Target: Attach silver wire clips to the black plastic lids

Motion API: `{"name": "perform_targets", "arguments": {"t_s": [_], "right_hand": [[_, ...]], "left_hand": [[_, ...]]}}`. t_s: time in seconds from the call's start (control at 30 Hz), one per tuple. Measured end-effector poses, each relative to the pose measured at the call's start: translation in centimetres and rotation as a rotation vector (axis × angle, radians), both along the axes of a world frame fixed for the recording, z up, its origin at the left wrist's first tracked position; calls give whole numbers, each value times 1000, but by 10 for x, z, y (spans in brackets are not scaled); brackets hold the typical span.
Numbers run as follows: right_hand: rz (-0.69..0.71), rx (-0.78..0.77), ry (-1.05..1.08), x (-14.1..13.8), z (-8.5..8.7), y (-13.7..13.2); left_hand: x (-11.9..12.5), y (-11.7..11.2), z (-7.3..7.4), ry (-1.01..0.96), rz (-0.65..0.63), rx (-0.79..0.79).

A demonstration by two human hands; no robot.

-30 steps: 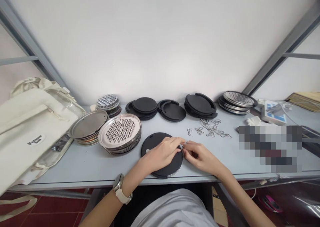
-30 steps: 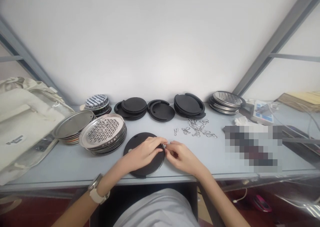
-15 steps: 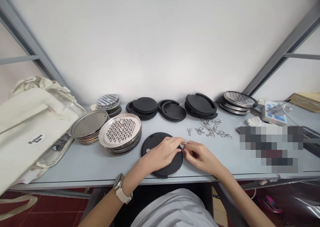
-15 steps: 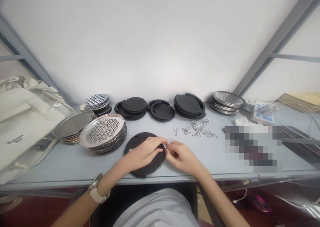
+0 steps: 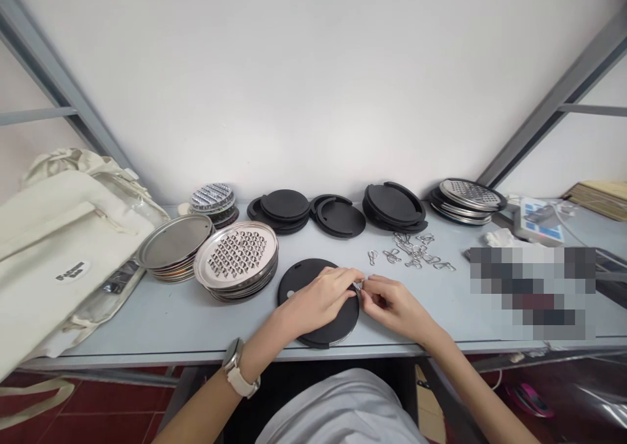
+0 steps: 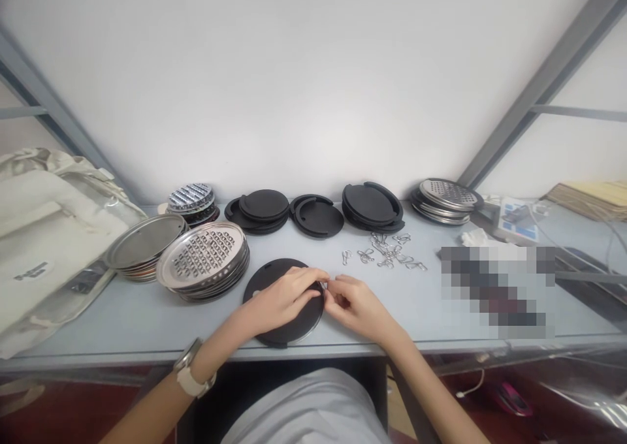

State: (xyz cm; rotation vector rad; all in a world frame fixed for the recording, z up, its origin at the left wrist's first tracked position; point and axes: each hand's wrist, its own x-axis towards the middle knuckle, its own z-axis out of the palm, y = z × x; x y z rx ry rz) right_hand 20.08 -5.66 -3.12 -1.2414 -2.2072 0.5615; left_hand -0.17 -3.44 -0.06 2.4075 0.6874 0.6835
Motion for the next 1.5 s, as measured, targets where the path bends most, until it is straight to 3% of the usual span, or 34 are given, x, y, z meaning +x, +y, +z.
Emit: {"name": "perform_targets", "arguments": {"t_s": [0.43,1.5], "right_hand": [[-7,-110,-23,0,1,2],[19,-102,-48,-1,6,1]], "left_hand": [[1,-2,0,65,28,86],[0,-1,0,151,91,192]]}}
